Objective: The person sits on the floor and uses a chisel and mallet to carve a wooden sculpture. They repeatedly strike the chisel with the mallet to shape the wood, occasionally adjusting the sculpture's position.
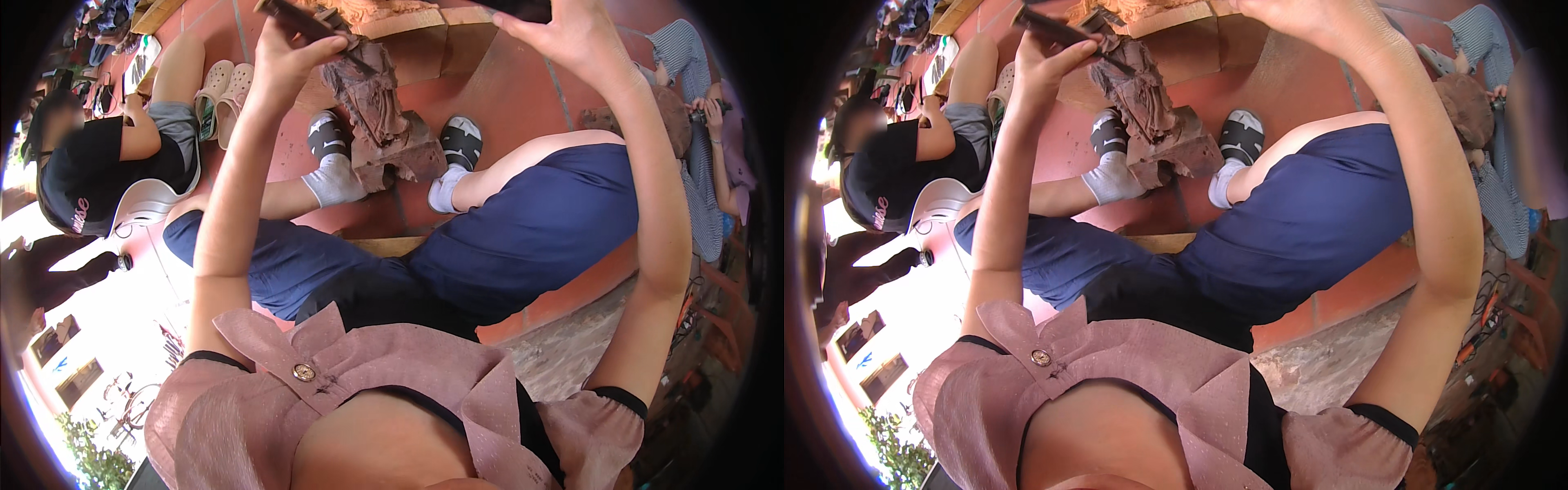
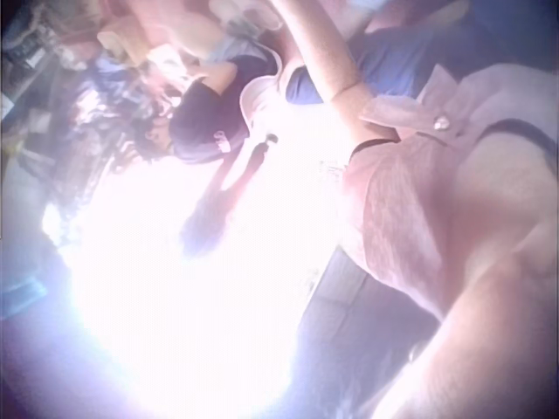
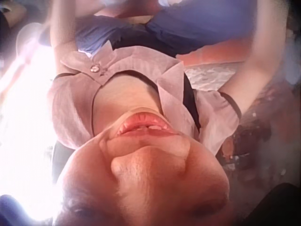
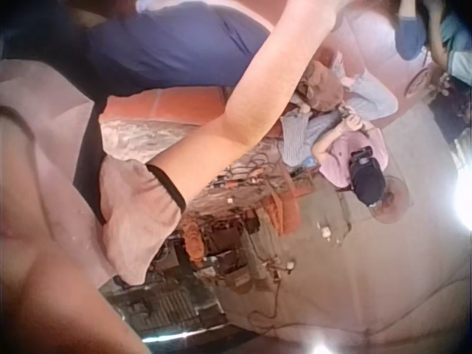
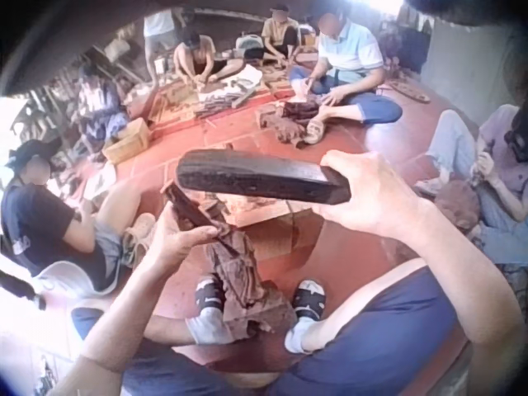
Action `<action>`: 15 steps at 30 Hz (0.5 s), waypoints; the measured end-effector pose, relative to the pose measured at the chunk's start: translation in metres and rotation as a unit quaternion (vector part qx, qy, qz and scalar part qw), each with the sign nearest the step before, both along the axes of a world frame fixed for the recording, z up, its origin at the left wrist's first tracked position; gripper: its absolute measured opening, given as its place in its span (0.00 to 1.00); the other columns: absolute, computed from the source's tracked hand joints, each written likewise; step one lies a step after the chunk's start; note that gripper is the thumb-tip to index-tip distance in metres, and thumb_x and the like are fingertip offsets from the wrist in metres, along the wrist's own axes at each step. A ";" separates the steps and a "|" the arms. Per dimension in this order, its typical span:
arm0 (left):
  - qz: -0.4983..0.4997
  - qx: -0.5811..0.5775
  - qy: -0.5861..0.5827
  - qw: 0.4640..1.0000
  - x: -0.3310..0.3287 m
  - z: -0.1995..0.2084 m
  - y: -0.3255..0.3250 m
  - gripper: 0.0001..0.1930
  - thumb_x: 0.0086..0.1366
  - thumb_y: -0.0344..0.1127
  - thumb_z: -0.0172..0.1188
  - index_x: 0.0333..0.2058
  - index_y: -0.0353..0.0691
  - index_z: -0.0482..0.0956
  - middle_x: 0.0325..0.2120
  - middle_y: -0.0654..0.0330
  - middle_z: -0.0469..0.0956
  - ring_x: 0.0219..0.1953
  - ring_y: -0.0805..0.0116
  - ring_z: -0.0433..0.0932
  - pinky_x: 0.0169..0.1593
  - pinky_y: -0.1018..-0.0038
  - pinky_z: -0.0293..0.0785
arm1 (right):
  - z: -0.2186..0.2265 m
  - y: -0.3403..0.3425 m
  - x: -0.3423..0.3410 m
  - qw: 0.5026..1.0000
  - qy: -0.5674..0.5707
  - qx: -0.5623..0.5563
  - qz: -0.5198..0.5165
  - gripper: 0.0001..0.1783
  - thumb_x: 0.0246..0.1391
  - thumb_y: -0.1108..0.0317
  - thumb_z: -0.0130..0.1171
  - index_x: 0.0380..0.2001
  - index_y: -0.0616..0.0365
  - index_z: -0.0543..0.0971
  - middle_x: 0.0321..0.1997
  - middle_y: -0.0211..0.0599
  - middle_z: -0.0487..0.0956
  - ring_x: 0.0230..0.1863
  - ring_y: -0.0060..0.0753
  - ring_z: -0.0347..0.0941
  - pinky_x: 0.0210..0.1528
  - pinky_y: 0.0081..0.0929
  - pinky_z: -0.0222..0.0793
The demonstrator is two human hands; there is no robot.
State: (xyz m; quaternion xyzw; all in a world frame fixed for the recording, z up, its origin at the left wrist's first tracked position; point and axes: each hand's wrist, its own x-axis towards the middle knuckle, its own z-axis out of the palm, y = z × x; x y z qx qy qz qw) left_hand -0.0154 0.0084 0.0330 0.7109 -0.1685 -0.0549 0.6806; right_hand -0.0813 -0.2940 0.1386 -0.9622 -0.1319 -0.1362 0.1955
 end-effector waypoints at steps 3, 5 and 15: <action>-0.042 0.035 0.021 0.998 0.009 0.005 -0.014 0.24 0.52 0.21 0.70 0.47 0.38 0.72 0.34 0.63 0.79 0.37 0.72 0.80 0.41 0.76 0.78 | -0.007 -0.010 0.003 1.000 0.001 -0.003 0.003 0.22 0.39 0.62 0.72 0.35 0.63 0.74 0.29 0.51 0.77 0.33 0.50 0.77 0.36 0.40 0.71; -0.032 0.059 0.009 0.998 0.014 -0.001 -0.016 0.24 0.51 0.22 0.72 0.46 0.37 0.73 0.32 0.64 0.79 0.35 0.73 0.80 0.39 0.76 0.78 | -0.010 -0.014 0.003 1.000 -0.003 -0.009 0.003 0.23 0.39 0.62 0.72 0.35 0.63 0.74 0.29 0.51 0.77 0.33 0.50 0.77 0.36 0.39 0.71; -0.070 0.228 -0.091 0.967 0.012 0.025 -0.043 0.30 0.47 0.24 0.74 0.49 0.35 0.71 0.39 0.61 0.78 0.39 0.73 0.79 0.41 0.74 0.79 | -0.004 -0.024 -0.002 0.999 -0.020 0.024 0.026 0.25 0.46 0.57 0.69 0.41 0.64 0.74 0.35 0.54 0.78 0.38 0.56 0.77 0.42 0.40 0.72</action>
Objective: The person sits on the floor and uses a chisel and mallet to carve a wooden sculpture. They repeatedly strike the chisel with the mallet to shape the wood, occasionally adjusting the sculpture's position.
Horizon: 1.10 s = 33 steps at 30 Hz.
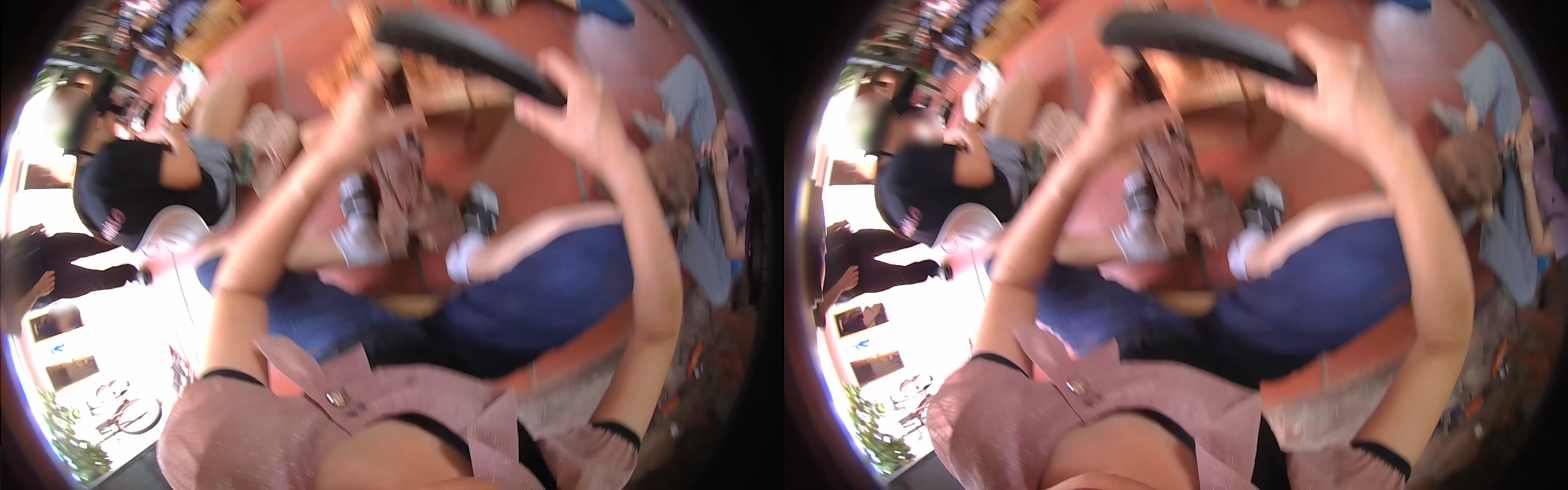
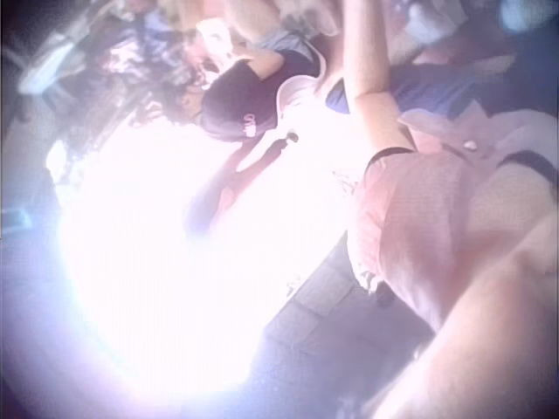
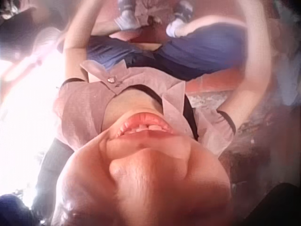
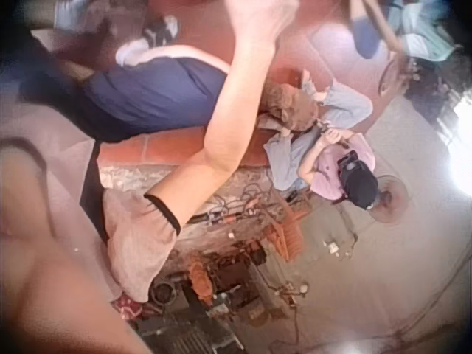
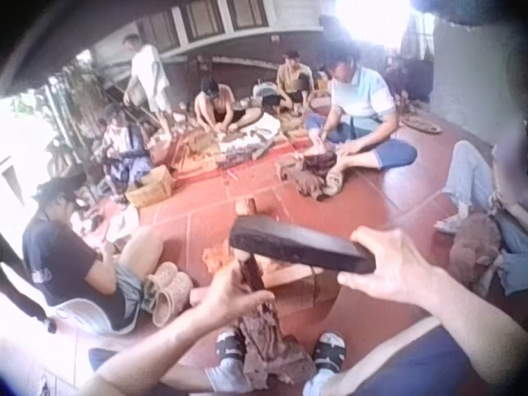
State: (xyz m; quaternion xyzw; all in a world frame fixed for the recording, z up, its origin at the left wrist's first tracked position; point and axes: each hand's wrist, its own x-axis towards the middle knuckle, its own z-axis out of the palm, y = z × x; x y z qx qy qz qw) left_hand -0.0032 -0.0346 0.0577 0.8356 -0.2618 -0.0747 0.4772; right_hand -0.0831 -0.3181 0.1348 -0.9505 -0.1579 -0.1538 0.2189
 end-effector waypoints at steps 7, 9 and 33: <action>-0.061 0.060 0.173 0.981 0.041 0.007 -0.018 0.31 0.44 0.30 0.75 0.47 0.29 0.70 0.27 0.52 0.78 0.24 0.68 0.80 0.24 0.72 0.75 | -0.011 0.010 0.024 0.983 0.102 0.149 -0.031 0.28 0.45 0.61 0.68 0.48 0.60 0.73 0.37 0.56 0.79 0.42 0.57 0.79 0.42 0.41 0.73; -0.087 0.060 0.040 0.994 0.044 -0.009 -0.021 0.31 0.41 0.36 0.77 0.44 0.32 0.72 0.28 0.52 0.77 0.35 0.62 0.80 0.38 0.67 0.76 | -0.019 0.006 0.026 0.988 0.071 0.139 -0.020 0.34 0.44 0.63 0.69 0.56 0.56 0.70 0.44 0.54 0.80 0.47 0.55 0.78 0.48 0.41 0.73; -0.020 0.157 0.007 0.987 -0.077 -0.073 0.007 0.42 0.53 0.30 0.59 0.68 0.47 0.53 0.44 0.41 0.79 0.41 0.43 0.79 0.46 0.54 0.75 | -0.015 0.008 0.012 0.990 0.116 0.081 -0.021 0.35 0.42 0.70 0.68 0.57 0.51 0.70 0.46 0.50 0.81 0.50 0.53 0.77 0.51 0.39 0.71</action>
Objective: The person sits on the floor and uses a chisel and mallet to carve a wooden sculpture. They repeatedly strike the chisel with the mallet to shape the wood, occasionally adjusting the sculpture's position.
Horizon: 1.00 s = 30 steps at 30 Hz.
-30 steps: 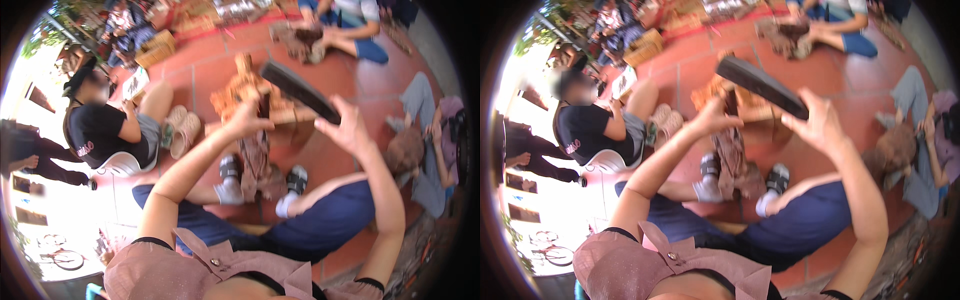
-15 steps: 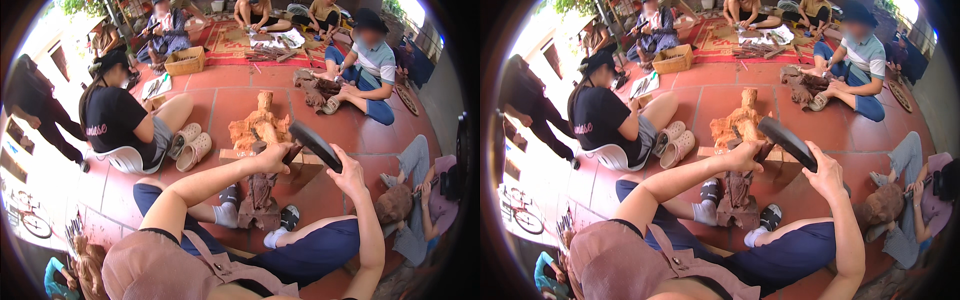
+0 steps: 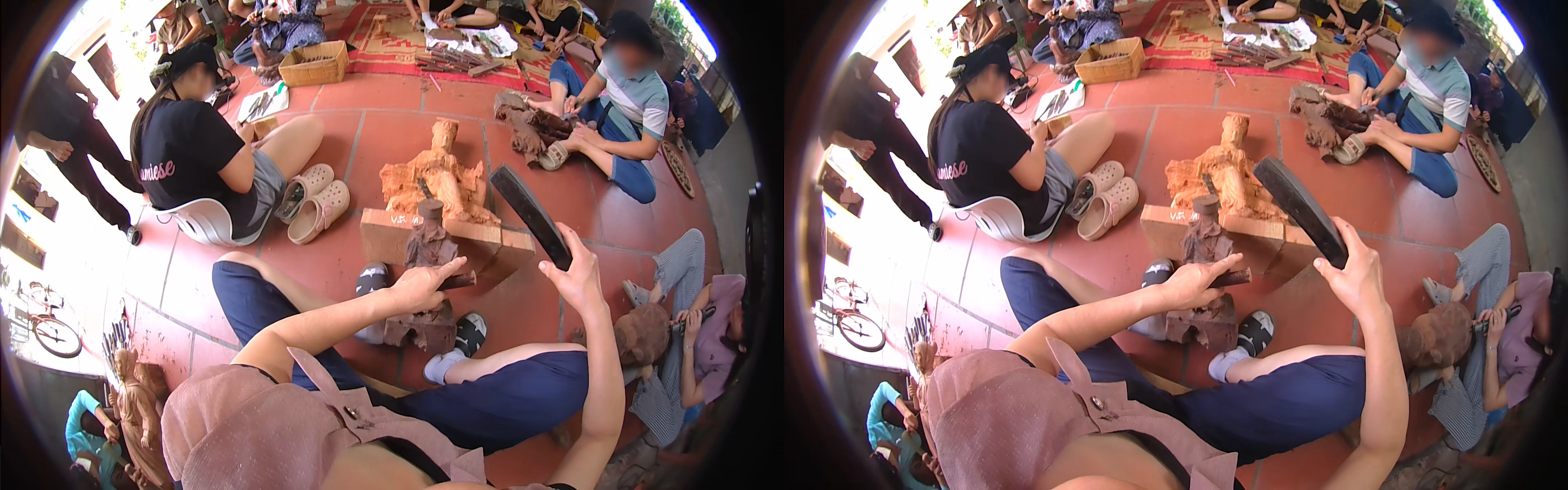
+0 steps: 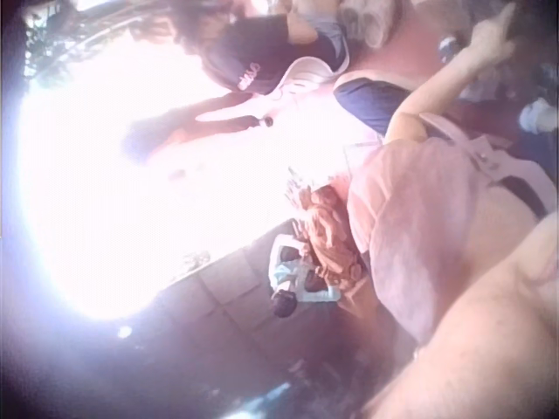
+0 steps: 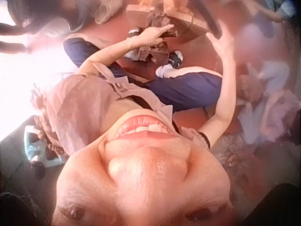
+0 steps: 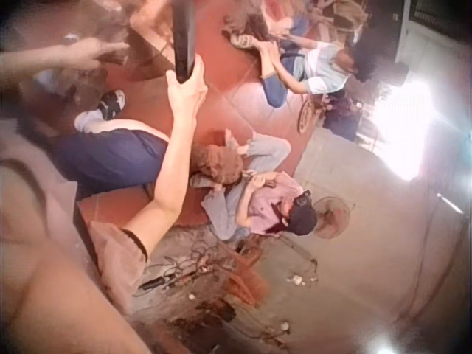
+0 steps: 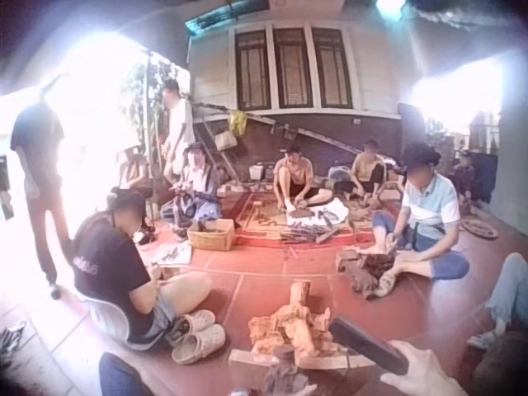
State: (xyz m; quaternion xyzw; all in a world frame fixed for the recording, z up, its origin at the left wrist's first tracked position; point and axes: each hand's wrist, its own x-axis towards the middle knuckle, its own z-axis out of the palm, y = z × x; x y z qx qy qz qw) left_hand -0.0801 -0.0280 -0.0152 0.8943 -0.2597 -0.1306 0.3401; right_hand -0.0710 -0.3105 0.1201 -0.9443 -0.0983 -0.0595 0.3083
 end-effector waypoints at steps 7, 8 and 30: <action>0.017 -0.029 0.012 0.999 -0.021 -0.017 0.005 0.52 0.54 0.31 0.62 0.71 0.48 0.36 0.38 0.41 0.80 0.37 0.41 0.79 0.42 0.53 0.75 | -0.004 -0.001 0.001 1.000 0.022 -0.008 -0.003 0.35 0.42 0.70 0.69 0.57 0.51 0.70 0.46 0.49 0.81 0.50 0.53 0.77 0.51 0.39 0.71; 0.020 -0.033 0.025 0.999 -0.020 -0.017 0.005 0.52 0.54 0.31 0.62 0.71 0.47 0.35 0.37 0.41 0.80 0.37 0.40 0.79 0.41 0.54 0.74 | -0.004 -0.001 0.002 1.000 0.020 -0.013 -0.002 0.35 0.42 0.70 0.69 0.57 0.51 0.70 0.46 0.50 0.81 0.50 0.53 0.77 0.51 0.39 0.71; 0.044 -0.062 -0.053 0.996 -0.043 -0.028 0.001 0.38 0.54 0.34 0.63 0.63 0.33 0.59 0.29 0.39 0.78 0.36 0.46 0.80 0.41 0.59 0.76 | -0.018 -0.015 0.002 0.999 -0.018 -0.028 0.021 0.32 0.44 0.63 0.68 0.55 0.53 0.74 0.44 0.46 0.82 0.47 0.44 0.79 0.50 0.35 0.71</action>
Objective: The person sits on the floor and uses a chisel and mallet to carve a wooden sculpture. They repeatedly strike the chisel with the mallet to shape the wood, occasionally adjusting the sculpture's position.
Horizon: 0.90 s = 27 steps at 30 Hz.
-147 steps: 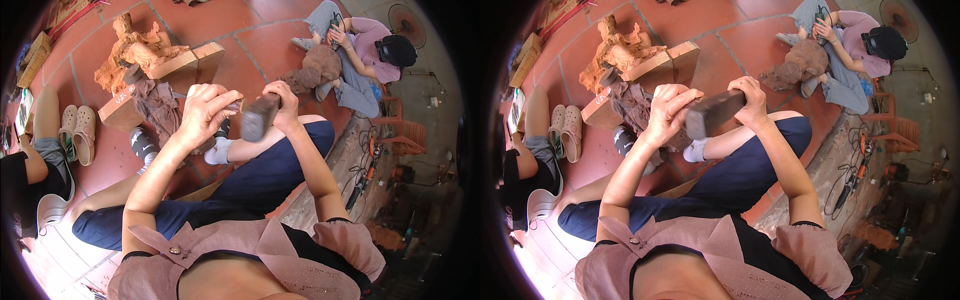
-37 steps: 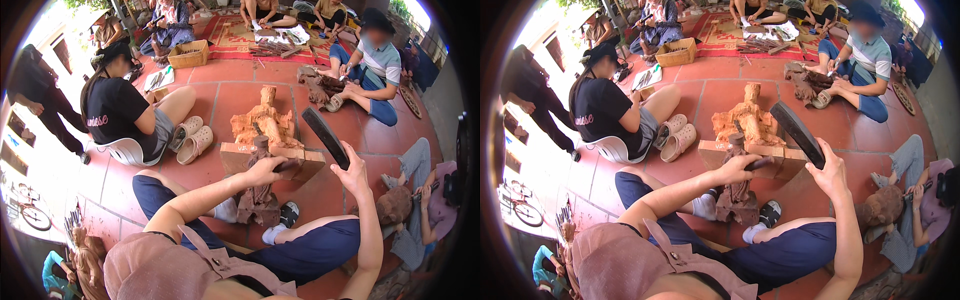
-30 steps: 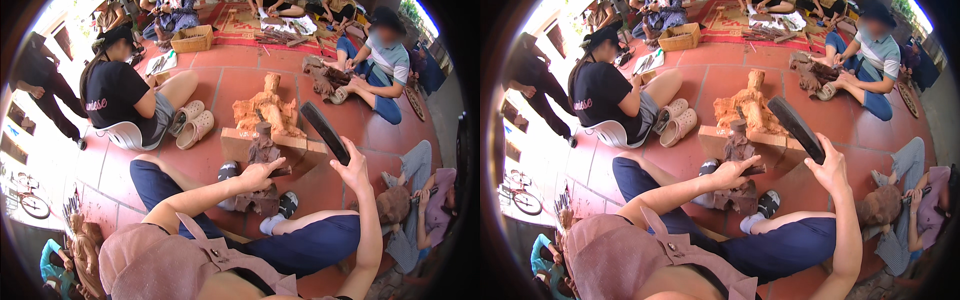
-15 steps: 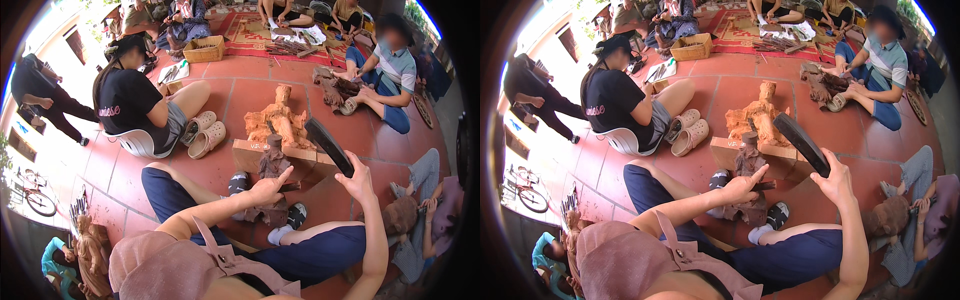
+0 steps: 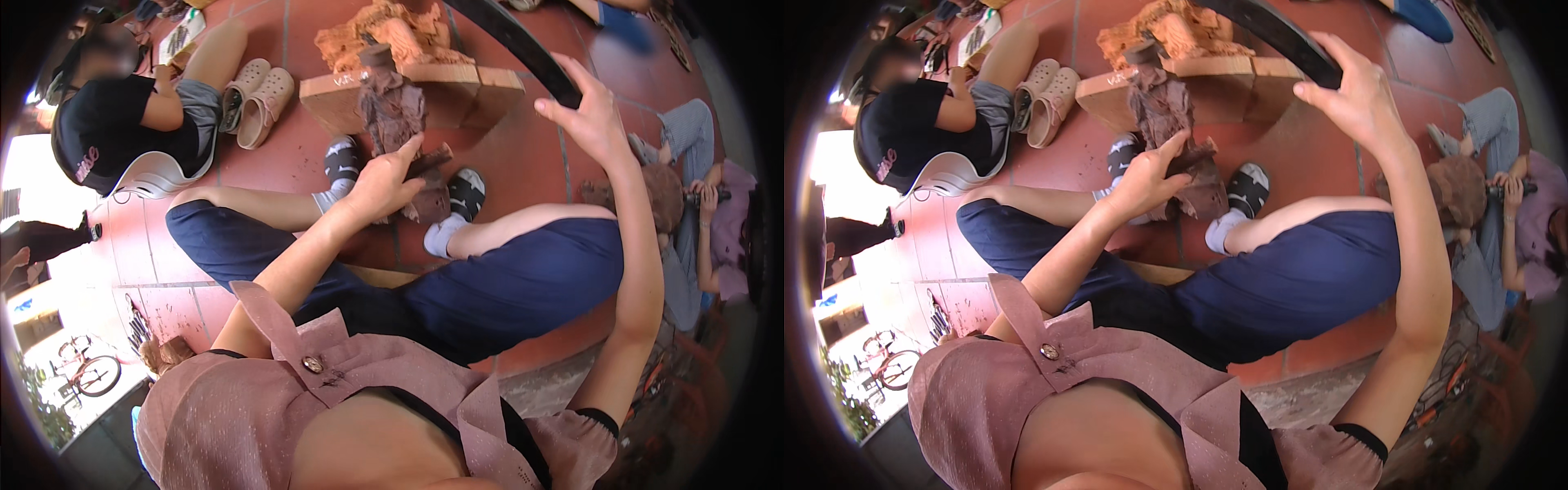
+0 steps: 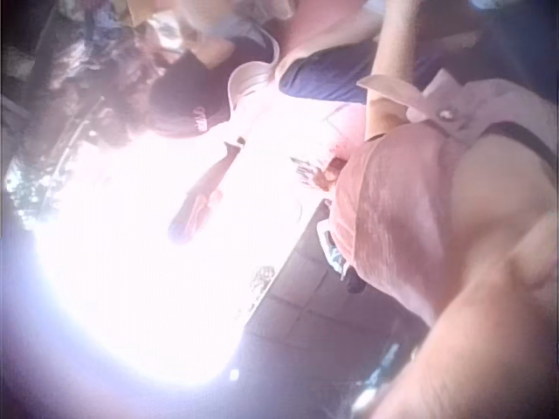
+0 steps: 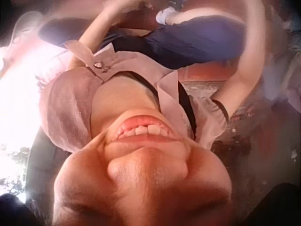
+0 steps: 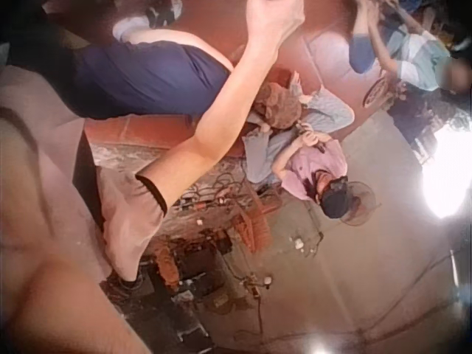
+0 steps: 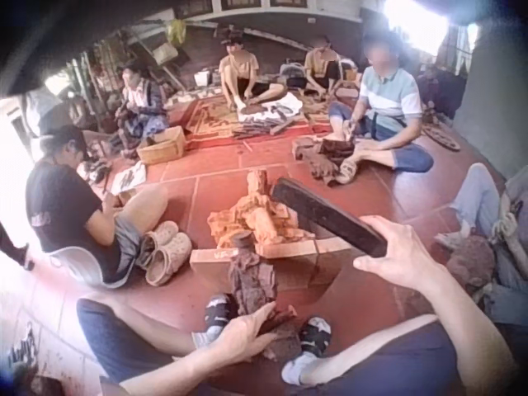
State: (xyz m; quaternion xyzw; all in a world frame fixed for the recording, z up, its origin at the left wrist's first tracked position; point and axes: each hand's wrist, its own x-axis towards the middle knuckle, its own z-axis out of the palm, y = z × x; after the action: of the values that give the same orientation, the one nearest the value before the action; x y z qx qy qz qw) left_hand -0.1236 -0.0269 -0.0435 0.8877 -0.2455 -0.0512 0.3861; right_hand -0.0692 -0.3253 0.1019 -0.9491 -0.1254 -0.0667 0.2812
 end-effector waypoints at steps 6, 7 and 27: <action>0.068 -0.296 0.395 0.867 -0.010 0.006 0.021 0.16 0.66 0.32 0.57 0.50 0.34 0.71 0.31 0.60 0.78 0.33 0.74 0.76 0.38 0.78 0.71 | 0.004 0.005 0.002 0.997 0.041 -0.042 -0.041 0.28 0.43 0.62 0.70 0.49 0.56 0.76 0.37 0.36 0.81 0.40 0.31 0.76 0.47 0.29 0.70; 0.089 -0.391 0.402 0.823 -0.010 0.000 0.027 0.14 0.69 0.34 0.55 0.50 0.36 0.71 0.32 0.58 0.79 0.34 0.72 0.76 0.39 0.77 0.72 | 0.004 0.007 0.003 0.998 0.036 -0.044 -0.038 0.27 0.43 0.62 0.70 0.48 0.56 0.76 0.36 0.36 0.81 0.39 0.31 0.76 0.46 0.29 0.70; 0.155 -0.533 0.382 0.739 0.005 0.016 0.065 0.13 0.67 0.26 0.57 0.49 0.32 0.71 0.43 0.49 0.78 0.45 0.53 0.81 0.44 0.64 0.85 | -0.002 0.004 0.001 0.994 0.032 -0.092 -0.059 0.31 0.42 0.62 0.70 0.52 0.58 0.75 0.40 0.45 0.81 0.43 0.41 0.78 0.50 0.34 0.70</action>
State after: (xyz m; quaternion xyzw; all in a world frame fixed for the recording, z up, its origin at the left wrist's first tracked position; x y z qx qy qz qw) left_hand -0.1183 0.0377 -0.0274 0.4682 0.0766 -0.1864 0.8604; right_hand -0.0686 -0.3217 0.0999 -0.9783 -0.0658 -0.0407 0.1923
